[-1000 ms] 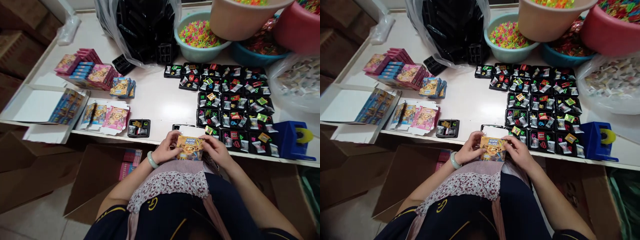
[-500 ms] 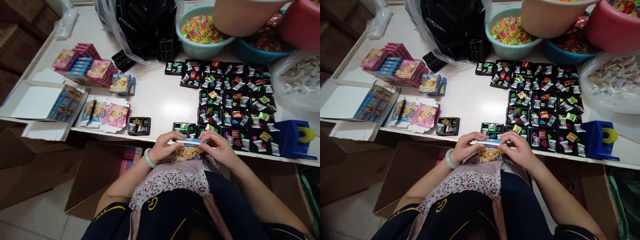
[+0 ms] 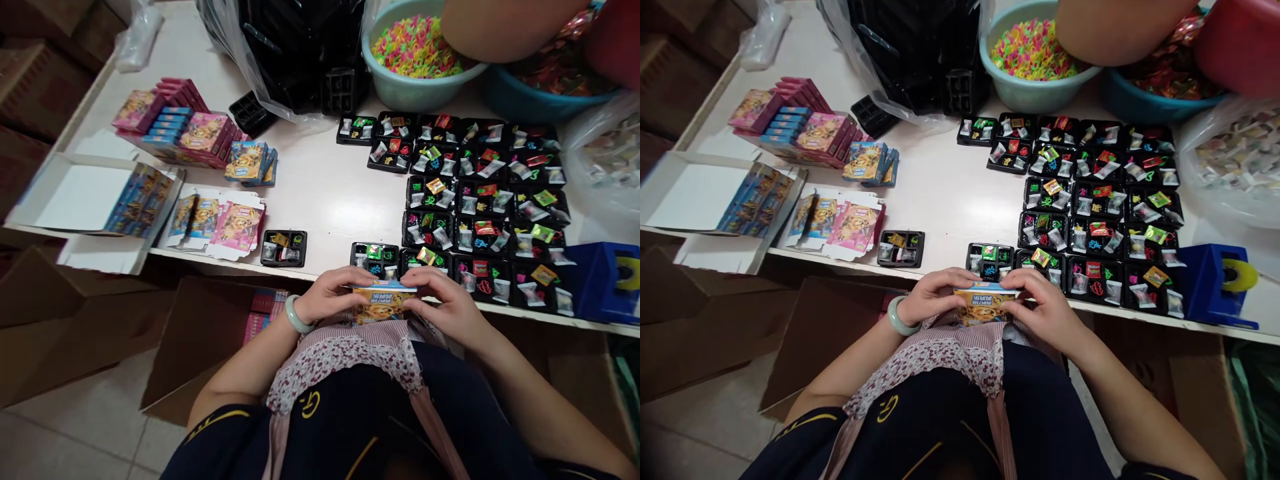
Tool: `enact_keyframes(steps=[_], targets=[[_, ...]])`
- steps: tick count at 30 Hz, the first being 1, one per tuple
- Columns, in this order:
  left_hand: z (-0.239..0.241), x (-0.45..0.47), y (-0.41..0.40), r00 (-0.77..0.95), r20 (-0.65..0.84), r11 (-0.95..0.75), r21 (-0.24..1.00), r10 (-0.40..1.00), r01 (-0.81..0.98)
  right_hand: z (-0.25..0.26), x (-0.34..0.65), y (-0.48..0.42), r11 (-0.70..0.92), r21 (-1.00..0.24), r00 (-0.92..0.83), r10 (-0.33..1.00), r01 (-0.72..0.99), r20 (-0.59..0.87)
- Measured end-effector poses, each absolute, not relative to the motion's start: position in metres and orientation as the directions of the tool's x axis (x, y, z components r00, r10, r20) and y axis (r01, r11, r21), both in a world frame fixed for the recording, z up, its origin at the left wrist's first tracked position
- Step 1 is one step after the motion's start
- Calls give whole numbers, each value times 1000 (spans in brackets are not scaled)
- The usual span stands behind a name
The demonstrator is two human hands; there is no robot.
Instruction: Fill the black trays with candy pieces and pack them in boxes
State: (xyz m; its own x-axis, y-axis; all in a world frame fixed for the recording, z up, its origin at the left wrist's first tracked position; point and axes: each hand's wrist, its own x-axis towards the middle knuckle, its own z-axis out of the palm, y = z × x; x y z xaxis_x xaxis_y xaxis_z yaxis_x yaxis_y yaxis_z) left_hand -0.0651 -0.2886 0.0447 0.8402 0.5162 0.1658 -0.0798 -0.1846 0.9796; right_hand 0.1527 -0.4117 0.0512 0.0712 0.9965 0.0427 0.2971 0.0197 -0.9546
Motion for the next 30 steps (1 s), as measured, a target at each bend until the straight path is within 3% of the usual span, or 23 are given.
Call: enact_keyframes(steps=[3,6,8,10,12,14,16,19,21,24,27,30], targets=[[41,-68,-290,820,104,-165,986,563,-12,49,149,-414,89,-923,82,988,374,128],[46,-61,-288,787,17,-140,986,617,88,52,152,-415,70,-940,90,990,335,105],[53,-55,-281,742,50,-189,976,669,105,55,171,-420,34,-956,86,994,290,62],[57,-47,-268,621,163,-274,958,766,86,54,211,-435,-65,-930,243,970,363,27],[58,-36,-252,386,282,-335,939,878,74,51,266,-464,-301,-806,562,826,510,47],[58,-21,-239,202,336,-357,931,920,75,47,320,-502,-610,-590,809,573,529,132],[60,-8,-233,135,332,-346,934,933,94,42,362,-537,-825,-396,914,386,403,126],[66,7,-236,159,282,-303,944,946,129,31,395,-563,-907,-255,937,348,335,-8],[69,14,-241,195,246,-277,949,949,152,23,403,-568,-898,-272,922,379,345,-84],[70,19,-244,227,222,-267,944,948,193,12,409,-572,-856,-399,913,395,327,-100],[66,21,-243,226,212,-260,942,951,210,0,411,-579,-724,-655,925,367,216,-101],[65,23,-240,202,213,-249,953,956,171,-12,403,-587,-470,-882,935,308,-9,-174]])
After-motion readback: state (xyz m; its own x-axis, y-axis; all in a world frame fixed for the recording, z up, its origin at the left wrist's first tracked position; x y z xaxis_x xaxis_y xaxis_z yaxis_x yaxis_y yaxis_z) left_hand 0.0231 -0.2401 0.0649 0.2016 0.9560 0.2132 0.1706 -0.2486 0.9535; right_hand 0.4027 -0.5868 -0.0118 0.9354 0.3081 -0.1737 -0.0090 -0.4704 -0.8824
